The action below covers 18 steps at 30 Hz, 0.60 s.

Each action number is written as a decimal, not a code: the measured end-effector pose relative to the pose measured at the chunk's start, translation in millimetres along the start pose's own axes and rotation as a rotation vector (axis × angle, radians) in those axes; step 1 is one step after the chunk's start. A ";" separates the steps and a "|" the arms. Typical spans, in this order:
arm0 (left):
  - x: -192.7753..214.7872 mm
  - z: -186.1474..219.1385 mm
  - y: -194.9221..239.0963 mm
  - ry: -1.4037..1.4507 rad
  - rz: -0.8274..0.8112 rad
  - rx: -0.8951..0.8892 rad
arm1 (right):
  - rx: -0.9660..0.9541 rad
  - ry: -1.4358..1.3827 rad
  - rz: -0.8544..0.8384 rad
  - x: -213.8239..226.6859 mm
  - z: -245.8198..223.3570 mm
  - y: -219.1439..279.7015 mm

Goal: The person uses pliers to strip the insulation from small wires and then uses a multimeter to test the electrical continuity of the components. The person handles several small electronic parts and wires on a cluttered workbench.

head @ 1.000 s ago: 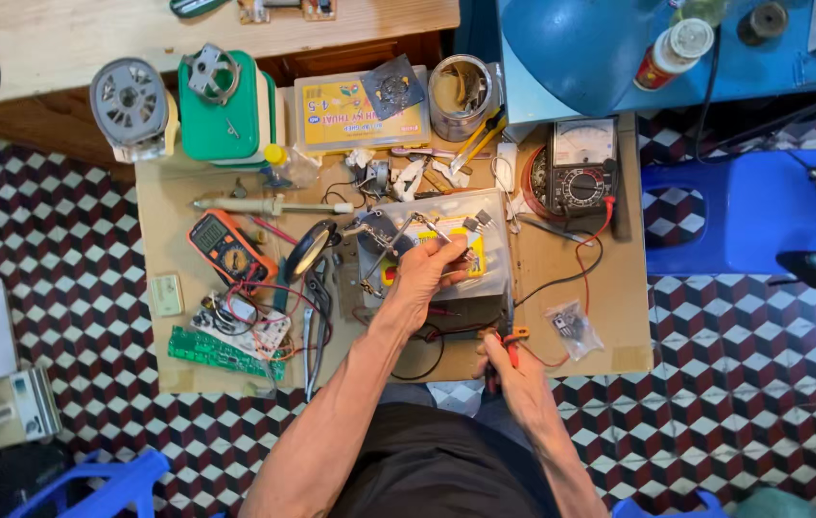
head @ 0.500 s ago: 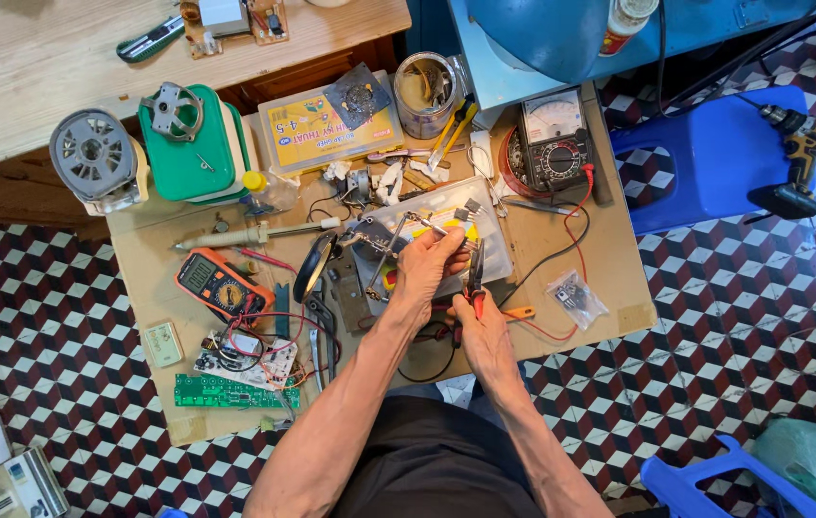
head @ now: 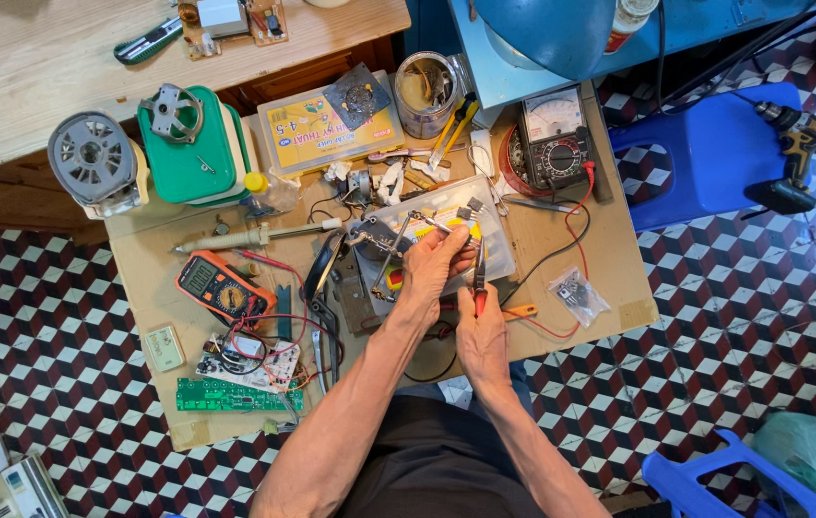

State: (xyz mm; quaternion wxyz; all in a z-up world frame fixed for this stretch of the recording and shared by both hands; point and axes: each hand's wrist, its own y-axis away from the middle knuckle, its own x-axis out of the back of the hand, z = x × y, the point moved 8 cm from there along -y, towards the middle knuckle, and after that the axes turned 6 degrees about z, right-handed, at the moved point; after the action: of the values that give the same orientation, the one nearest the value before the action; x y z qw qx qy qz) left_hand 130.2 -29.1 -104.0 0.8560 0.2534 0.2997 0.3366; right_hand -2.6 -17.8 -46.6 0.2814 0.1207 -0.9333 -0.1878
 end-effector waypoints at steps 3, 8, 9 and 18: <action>1.1 -0.3 -0.8 -0.027 0.010 0.019 | 0.052 -0.057 0.052 -1.1 -0.1 -2.4; -0.7 -6.6 -6.3 -0.001 -0.027 0.058 | 0.054 -0.058 0.071 -3.8 9.1 -6.5; -0.5 -9.0 -7.2 0.015 -0.034 0.075 | 0.069 -0.060 0.074 -4.1 8.4 -7.1; -6.1 -23.0 -11.3 0.231 -0.116 0.129 | 0.029 -0.039 0.072 -4.3 10.0 -9.3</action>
State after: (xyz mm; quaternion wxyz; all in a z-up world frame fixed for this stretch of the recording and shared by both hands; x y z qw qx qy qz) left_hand 115.7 -35.6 -125.1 0.8158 0.2494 0.4315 0.2934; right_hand -3.8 -21.9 -60.3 0.2678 0.0875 -0.9450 -0.1663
